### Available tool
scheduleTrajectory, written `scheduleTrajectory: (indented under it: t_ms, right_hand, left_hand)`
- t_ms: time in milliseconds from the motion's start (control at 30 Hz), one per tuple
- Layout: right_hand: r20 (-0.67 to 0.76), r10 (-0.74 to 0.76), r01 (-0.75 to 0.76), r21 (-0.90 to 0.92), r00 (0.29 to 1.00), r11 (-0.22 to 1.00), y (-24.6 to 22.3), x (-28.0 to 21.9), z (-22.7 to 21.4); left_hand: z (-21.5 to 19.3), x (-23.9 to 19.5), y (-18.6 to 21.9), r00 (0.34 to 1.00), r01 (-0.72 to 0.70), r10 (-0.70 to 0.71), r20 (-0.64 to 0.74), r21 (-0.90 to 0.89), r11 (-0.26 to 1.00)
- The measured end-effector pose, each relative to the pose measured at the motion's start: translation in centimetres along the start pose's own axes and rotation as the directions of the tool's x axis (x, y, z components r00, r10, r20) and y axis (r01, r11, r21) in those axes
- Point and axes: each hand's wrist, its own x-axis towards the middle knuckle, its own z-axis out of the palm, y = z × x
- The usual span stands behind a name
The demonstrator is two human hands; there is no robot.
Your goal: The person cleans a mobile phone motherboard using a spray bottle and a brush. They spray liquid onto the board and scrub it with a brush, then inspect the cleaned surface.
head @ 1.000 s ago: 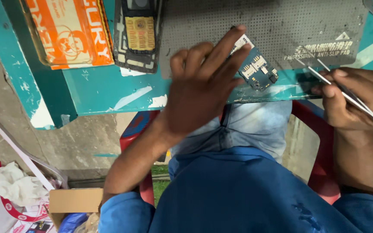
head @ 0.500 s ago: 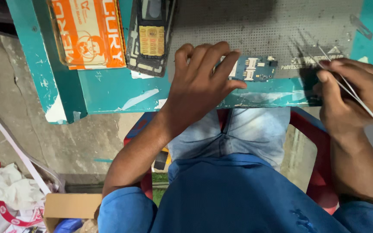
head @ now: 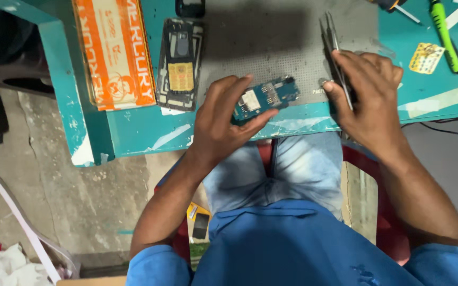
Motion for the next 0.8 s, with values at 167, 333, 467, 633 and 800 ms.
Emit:
scheduleTrajectory:
  t_ms: [167, 333, 467, 633, 800]
  right_hand:
    - [0.007, -0.038, 0.039, -0.109, 0.999, 0.993, 0.1, 0.0, 0.2]
    - [-0.096, 0.056, -0.066, -0.104, 0.994, 0.992, 0.4, -0.7, 0.5]
    - [-0.172, 0.125, -0.129, -0.012, 0.977, 0.992, 0.9, -0.4, -0.2]
    - [-0.341, 0.078, -0.099, -0.043, 0.937, 0.994, 2.8, 3.3, -1.9]
    - [-0.379, -0.108, 0.107, -0.026, 0.919, 0.994, 1.7, 10.2, 0.1]
  left_hand:
    - [-0.3, -0.1, 0.3, 0.982, 0.163, -0.176, -0.071, -0.156, 0.974]
    - [-0.3, -0.7, -0.5, 0.909, 0.279, -0.415, 0.033, -0.788, 0.549]
    - [-0.2, -1.1, -1.5, 0.828, 0.276, -0.546, 0.126, -0.94, 0.201]
    - [0.5, -1.4, -2.7, 0.812, 0.174, -0.555, 0.183, -0.982, -0.069]
    - [0.1, -0.9, -3.5, 0.759, 0.138, -0.604, 0.242, -0.967, -0.215]
